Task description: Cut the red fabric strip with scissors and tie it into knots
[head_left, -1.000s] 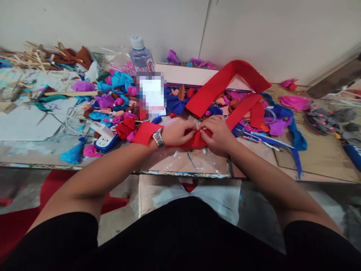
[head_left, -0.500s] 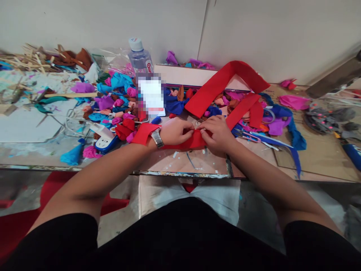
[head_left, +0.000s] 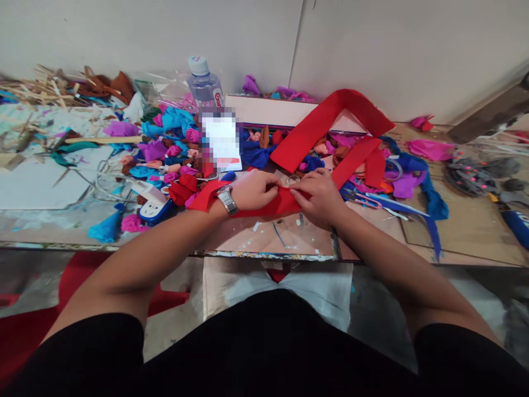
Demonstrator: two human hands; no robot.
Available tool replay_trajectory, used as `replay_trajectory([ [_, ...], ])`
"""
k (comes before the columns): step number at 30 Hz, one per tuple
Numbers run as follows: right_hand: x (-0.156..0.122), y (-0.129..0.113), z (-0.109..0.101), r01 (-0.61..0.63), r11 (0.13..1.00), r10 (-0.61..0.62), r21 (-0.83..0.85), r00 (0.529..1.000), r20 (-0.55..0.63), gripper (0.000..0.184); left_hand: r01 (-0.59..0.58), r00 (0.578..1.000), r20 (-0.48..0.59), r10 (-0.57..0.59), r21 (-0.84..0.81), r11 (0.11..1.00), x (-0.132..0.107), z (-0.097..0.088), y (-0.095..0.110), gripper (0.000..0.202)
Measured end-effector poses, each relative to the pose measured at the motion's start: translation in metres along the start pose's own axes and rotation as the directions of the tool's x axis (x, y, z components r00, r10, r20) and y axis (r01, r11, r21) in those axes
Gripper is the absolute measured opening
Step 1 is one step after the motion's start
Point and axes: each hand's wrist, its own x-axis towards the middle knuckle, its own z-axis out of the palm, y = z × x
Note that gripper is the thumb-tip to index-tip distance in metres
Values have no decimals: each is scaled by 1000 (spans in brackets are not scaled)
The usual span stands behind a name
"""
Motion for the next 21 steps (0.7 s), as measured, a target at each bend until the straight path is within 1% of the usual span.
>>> replay_trajectory([
  [3,0,1,1,-4,1000,4,-11,1000,-2,24,35,998,-56,-31,80,996,1,1,-3,30],
  [5,0,1,1,-12,1000,12,-6,1000,4,22,20,999,-51,-16,86,996,1,1,-5,31],
  [7,0,-2,0,-10,1000,10,11,1000,18,21,-47,999,10,47,50,998,1,1,-5,32],
  [9,0,-5,-1,3,1000,-4,27,999,35,20,-118,990,77,118,3,993,1,0,-4,34],
  [11,0,-7,-2,12,999,-14,38,999,44,20,-145,983,111,147,-29,989,1,-1,-1,35],
  [13,0,-7,-1,14,999,-15,48,999,30,20,-121,984,120,128,-65,991,1,-2,1,34],
  [17,0,-5,1,18,999,-17,47,1000,-20,20,-33,991,121,55,-182,983,1,-3,1,32],
  [19,0,-3,2,28,999,-27,41,999,-28,20,-17,992,117,44,-220,975,1,-3,0,30],
  [21,0,-2,2,39,998,-37,41,999,-37,21,-25,989,135,59,-244,969,2,-2,-3,28],
])
